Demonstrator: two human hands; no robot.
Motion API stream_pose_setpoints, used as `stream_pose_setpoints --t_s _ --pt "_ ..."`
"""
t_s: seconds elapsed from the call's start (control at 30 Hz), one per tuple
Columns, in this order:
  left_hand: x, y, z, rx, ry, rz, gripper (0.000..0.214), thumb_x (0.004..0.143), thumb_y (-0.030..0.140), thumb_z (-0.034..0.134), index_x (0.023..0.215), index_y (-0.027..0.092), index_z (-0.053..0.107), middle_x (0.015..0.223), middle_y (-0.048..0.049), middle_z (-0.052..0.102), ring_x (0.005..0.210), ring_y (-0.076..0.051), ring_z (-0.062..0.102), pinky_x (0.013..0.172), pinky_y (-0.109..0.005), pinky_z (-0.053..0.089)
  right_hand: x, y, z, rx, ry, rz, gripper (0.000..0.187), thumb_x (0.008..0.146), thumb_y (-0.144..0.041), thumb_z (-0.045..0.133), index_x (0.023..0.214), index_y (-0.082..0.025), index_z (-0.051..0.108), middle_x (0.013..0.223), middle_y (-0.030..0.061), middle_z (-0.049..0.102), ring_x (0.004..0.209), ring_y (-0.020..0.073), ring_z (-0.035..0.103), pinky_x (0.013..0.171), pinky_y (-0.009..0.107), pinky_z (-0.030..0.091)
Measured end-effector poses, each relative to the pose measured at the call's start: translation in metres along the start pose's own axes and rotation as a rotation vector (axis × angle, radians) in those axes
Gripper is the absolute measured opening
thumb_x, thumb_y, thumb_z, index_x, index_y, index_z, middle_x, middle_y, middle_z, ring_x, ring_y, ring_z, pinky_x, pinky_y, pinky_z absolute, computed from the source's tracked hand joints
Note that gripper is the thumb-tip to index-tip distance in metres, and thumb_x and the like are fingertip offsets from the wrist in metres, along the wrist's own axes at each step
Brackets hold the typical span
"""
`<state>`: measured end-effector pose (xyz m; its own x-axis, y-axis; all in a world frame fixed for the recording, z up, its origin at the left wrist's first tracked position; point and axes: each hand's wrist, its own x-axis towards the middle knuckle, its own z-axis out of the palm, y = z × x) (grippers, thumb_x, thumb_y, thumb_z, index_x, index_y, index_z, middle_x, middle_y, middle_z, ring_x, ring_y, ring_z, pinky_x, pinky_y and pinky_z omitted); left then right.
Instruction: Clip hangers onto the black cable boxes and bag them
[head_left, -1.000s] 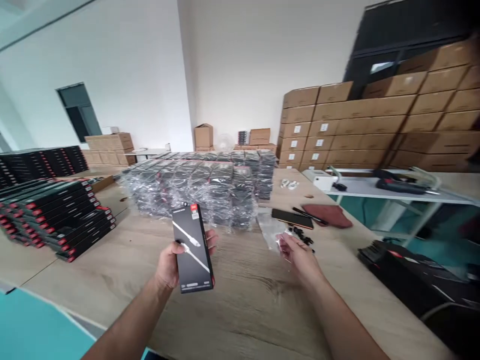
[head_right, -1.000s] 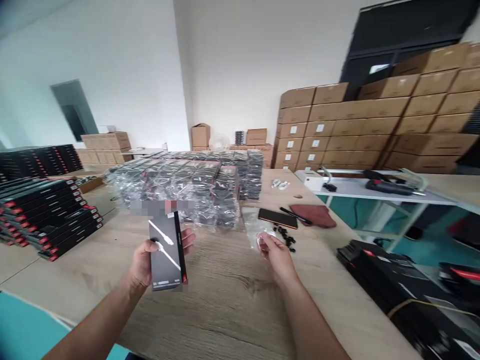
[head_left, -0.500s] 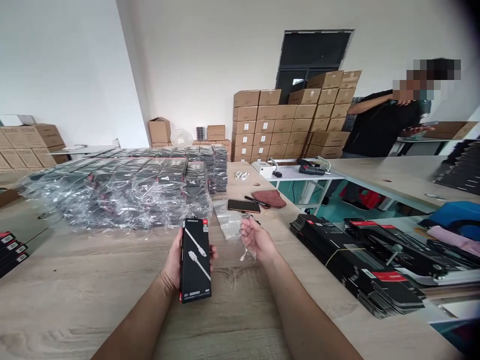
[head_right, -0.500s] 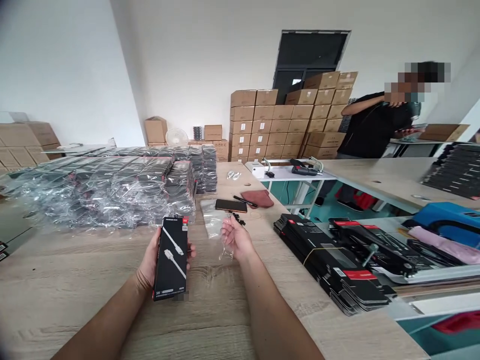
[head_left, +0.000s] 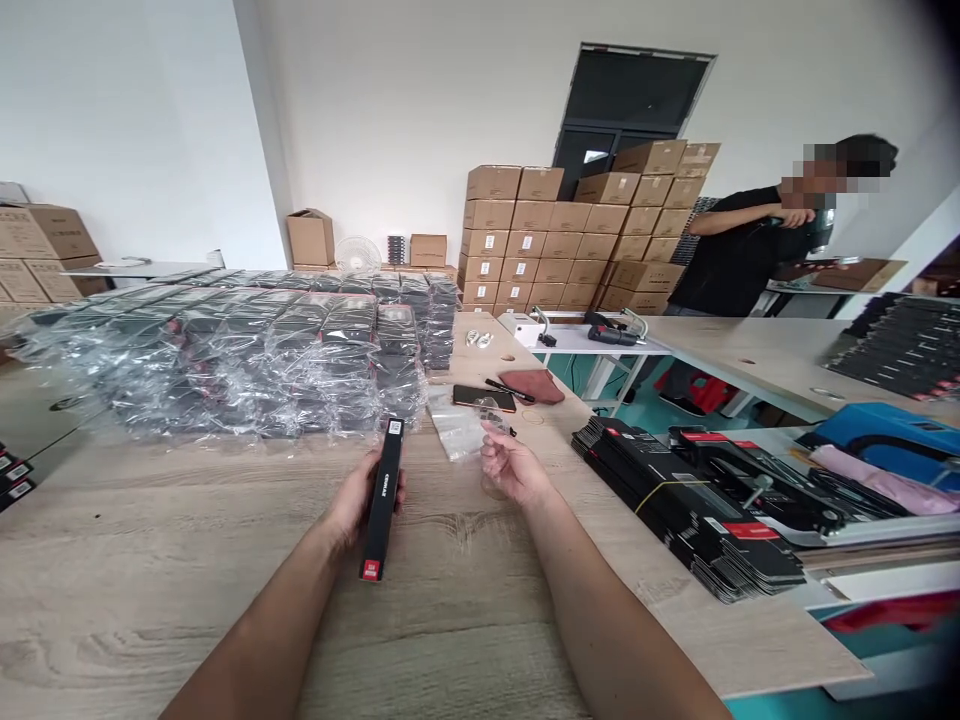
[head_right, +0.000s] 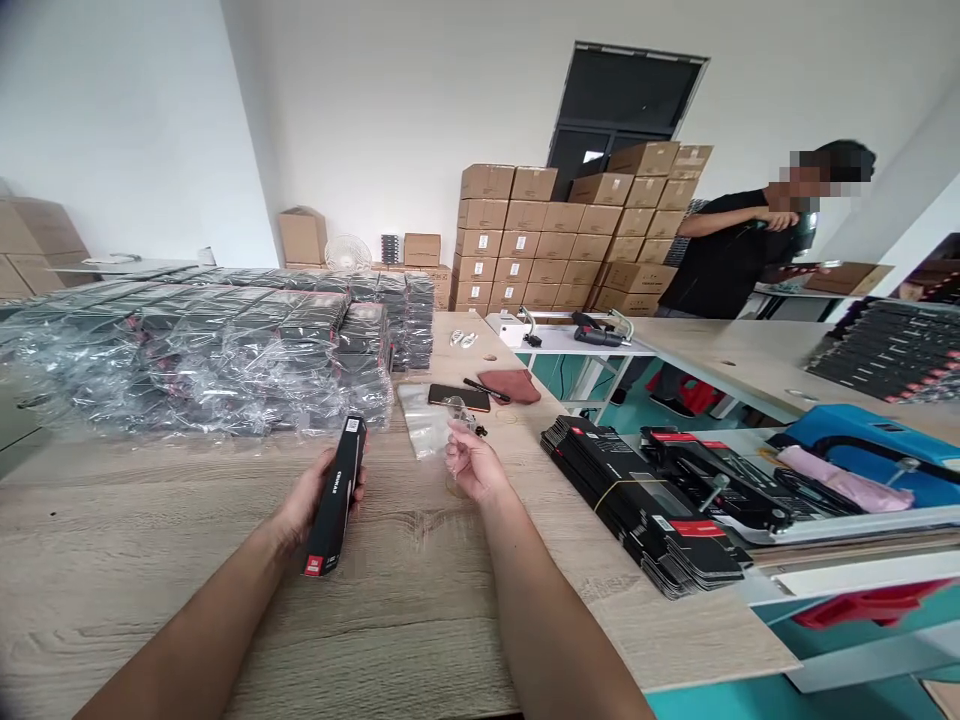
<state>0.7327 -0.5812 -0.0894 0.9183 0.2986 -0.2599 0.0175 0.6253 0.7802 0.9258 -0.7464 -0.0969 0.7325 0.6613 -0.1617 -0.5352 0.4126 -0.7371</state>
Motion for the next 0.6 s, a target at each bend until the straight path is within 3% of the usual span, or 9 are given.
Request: stream_pose_setpoints --t_s 0.13,0.27,0.4,0.53,0.6 --pt "-0.001 -0.001 0.002 0.059 0.033 -0.023 0.039 0.074 0.048 0.065 0.097 0.017 0.063 0.071 -0.0033 0.065 0.057 -0.015 0.061 0.055 -0.027 0.051 -0.003 -0.005 0.003 0.045 -0.067 -0.019 0.03 0.068 -0.011 0.06 0.097 -0.019 0.057 0.057 -0.0072 0.047 0.044 0.007 0.043 0.037 0.016 0.034" --pt "0.0 -0.002 0.003 0.116 0.016 0.052 0.039 0.07 0.039 0.071 0.102 0.019 0.061 0.078 -0.0032 0.067 0.063 -0.017 0.062 0.06 -0.03 0.052 -0.007 -0.009 0.007 0.069 -0.128 -0.042 0.028 0.07 -0.012 0.056 0.096 -0.02 0.058 0.058 -0.0061 0.045 0.044 0.0078 0.04 0.037 0.017 0.034" --pt "0.001 -0.003 0.003 0.282 0.058 0.145 0.044 0.068 0.031 0.073 0.107 0.018 0.059 0.083 -0.0032 0.067 0.067 -0.016 0.062 0.06 -0.025 0.048 -0.009 -0.01 0.009 0.076 -0.138 -0.038 0.027 0.071 -0.015 0.055 0.098 -0.02 0.059 0.058 -0.0065 0.043 0.044 0.0073 0.038 0.037 0.016 0.033" --pt "0.003 -0.005 -0.001 0.404 0.051 0.204 0.067 0.069 0.029 0.071 0.132 0.026 0.045 0.098 -0.004 0.067 0.08 -0.017 0.062 0.072 -0.027 0.047 -0.01 -0.011 0.011 -0.14 -0.129 -0.134 0.027 0.071 -0.023 0.06 0.098 -0.021 0.06 0.058 -0.0069 0.043 0.046 0.0072 0.038 0.04 0.017 0.031" --pt "0.004 -0.006 -0.004 0.451 -0.002 0.22 0.063 0.071 0.029 0.07 0.13 0.027 0.049 0.106 -0.0043 0.066 0.082 -0.016 0.061 0.074 -0.027 0.045 -0.013 -0.016 0.016 -0.404 -0.08 -0.284 0.027 0.073 -0.029 0.063 0.099 -0.021 0.062 0.06 -0.0054 0.047 0.051 0.0092 0.043 0.046 0.02 0.036"
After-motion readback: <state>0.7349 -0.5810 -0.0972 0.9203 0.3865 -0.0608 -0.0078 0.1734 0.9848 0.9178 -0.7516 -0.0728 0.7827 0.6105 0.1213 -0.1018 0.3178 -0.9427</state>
